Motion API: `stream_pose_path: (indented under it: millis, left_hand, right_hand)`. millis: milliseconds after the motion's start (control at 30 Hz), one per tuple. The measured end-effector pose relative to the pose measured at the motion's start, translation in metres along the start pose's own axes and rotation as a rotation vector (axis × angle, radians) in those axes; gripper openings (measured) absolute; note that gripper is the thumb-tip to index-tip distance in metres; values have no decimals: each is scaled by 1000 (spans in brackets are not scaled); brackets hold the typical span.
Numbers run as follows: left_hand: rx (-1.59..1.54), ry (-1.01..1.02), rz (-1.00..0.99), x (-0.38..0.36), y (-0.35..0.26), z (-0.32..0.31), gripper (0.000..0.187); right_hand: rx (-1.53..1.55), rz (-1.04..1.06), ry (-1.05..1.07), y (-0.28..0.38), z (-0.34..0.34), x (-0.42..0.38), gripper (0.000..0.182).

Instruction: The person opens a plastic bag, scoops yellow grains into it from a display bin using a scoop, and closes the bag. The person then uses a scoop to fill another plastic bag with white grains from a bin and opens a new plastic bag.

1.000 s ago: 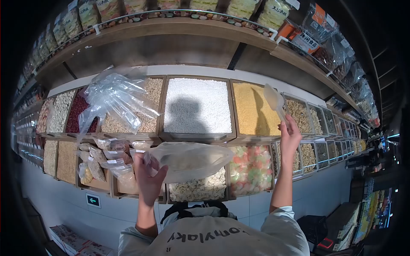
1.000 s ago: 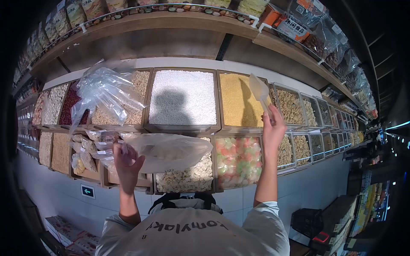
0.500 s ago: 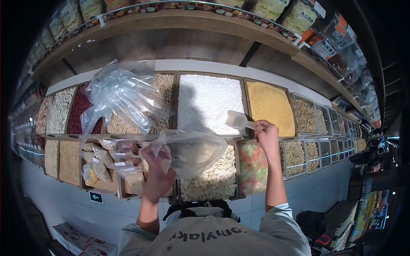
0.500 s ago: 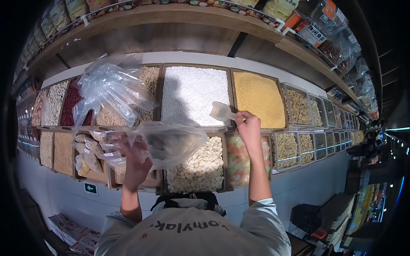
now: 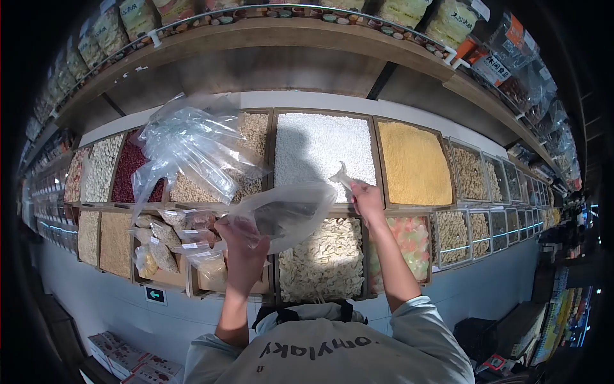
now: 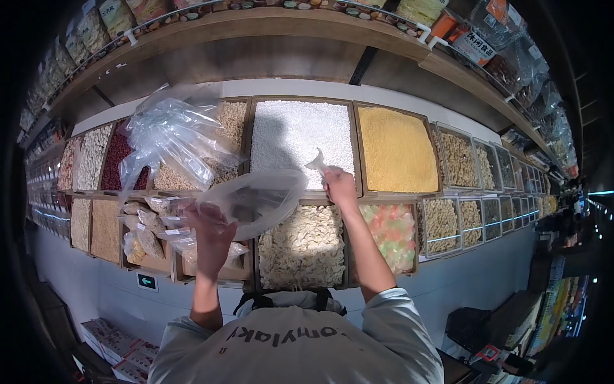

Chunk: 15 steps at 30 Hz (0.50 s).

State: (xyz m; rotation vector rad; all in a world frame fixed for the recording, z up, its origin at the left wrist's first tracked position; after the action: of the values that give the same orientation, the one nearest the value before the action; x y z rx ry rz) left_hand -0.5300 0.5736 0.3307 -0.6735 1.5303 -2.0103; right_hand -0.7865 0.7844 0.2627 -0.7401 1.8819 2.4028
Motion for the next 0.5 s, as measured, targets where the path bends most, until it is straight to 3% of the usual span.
stream_pose_path:
  millis: [33, 100, 267, 367, 500]
  left_hand:
    - [6, 34, -4, 3, 2, 1, 67]
    - [-2, 78, -5, 10, -4, 6, 67]
    - [-167, 217, 57, 17, 3, 14, 62]
    - [-151, 190, -62, 23, 14, 12, 58]
    - [-213, 159, -41, 26, 23, 8, 57]
  right_hand:
    - [11, 6, -16, -3, -2, -3, 27]
    - [431, -119, -13, -8, -2, -15, 25]
    - [590, -122, -69, -26, -2, -43, 24]
    - [664, -86, -68, -27, -2, -62, 21]
    - [717, -119, -67, -36, -9, -61, 19]
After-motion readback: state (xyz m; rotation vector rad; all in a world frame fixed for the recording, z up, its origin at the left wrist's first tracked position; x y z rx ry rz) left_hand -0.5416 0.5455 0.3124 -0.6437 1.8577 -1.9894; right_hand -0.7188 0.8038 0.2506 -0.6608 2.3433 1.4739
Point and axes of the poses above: each hand's wrist, its own x-axis towards the middle knuckle, its own z-axis out of the back of the hand, y = z × x, the point moved 1 cm from there along x, towards the middle knuckle, and after that the axes turned 3 degrees about x, right-handed, at the moved point
